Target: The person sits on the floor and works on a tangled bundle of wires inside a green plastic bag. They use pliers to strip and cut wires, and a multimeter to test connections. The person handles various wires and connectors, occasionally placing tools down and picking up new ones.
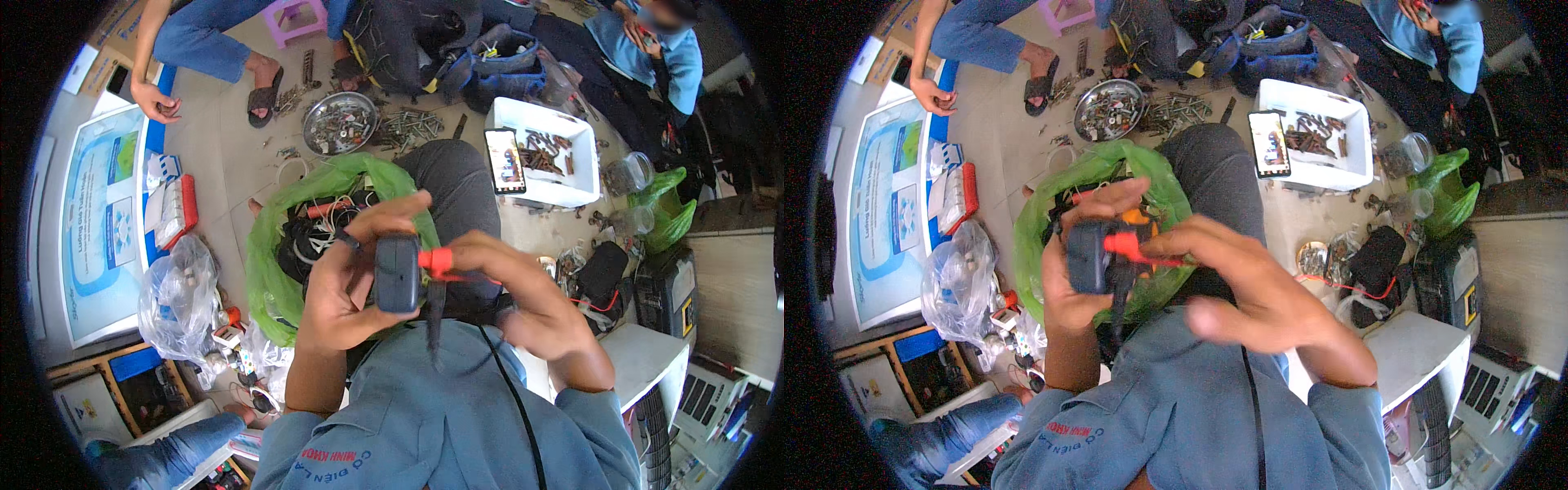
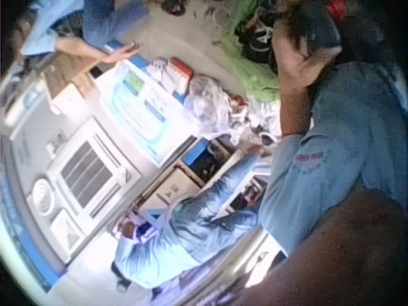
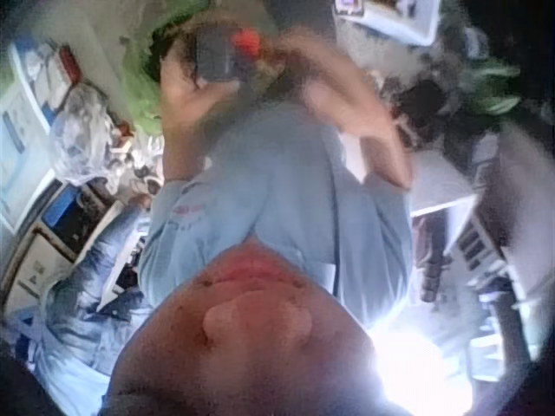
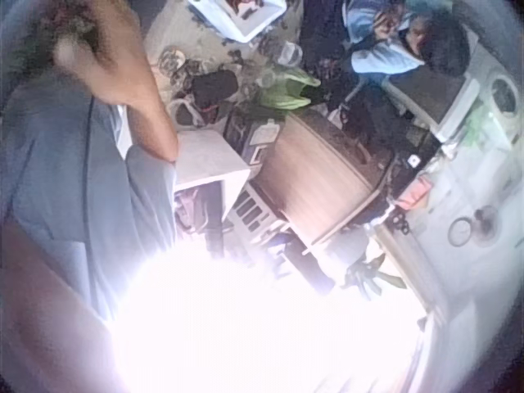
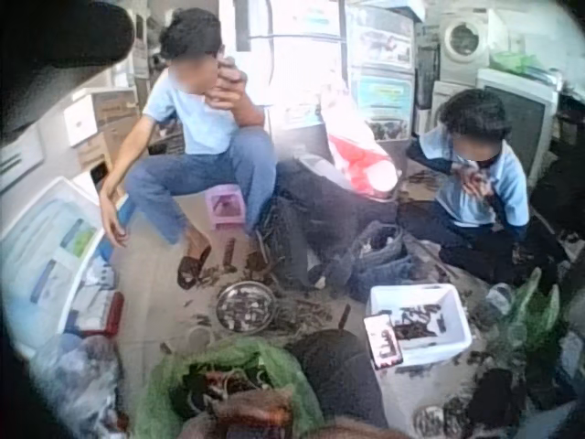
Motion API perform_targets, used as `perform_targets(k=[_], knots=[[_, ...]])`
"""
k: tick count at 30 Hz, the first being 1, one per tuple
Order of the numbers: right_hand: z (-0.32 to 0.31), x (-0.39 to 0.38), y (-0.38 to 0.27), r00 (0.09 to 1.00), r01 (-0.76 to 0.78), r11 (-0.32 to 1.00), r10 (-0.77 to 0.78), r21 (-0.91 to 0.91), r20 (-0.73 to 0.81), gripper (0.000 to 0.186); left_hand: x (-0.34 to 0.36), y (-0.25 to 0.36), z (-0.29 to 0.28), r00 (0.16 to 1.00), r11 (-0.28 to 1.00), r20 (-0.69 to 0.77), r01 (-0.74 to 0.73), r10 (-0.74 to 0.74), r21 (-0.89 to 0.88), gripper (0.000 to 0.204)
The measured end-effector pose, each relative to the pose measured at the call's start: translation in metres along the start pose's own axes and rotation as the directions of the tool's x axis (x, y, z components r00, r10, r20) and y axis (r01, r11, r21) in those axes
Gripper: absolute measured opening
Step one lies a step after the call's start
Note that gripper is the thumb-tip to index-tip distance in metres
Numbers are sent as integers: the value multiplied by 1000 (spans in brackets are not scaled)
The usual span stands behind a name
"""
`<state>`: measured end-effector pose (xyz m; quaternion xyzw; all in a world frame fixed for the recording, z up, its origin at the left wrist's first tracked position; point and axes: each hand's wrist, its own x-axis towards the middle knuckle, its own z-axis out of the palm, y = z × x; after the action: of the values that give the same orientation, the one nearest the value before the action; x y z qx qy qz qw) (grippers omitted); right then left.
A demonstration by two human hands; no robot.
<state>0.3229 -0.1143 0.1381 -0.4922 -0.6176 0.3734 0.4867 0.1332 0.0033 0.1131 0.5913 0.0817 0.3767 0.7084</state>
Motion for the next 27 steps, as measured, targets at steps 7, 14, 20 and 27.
perform_targets(k=[7,14,20,27], knots=[[11,-1,19,981,-174,961,151,216,121,13,-16,0,-21,999,939,30,26,-17,-342,78],[16,7,57,955,-110,982,148,156,-256,8,-20,2,-19,978,892,-99,124,-184,-434,86],[38,14,103,932,81,953,-176,-291,-316,11,-13,5,-16,978,878,-163,40,-133,-476,93],[118,4,67,994,-9,990,-7,-143,-106,24,-2,14,-30,936,963,-324,-49,136,264,90]])
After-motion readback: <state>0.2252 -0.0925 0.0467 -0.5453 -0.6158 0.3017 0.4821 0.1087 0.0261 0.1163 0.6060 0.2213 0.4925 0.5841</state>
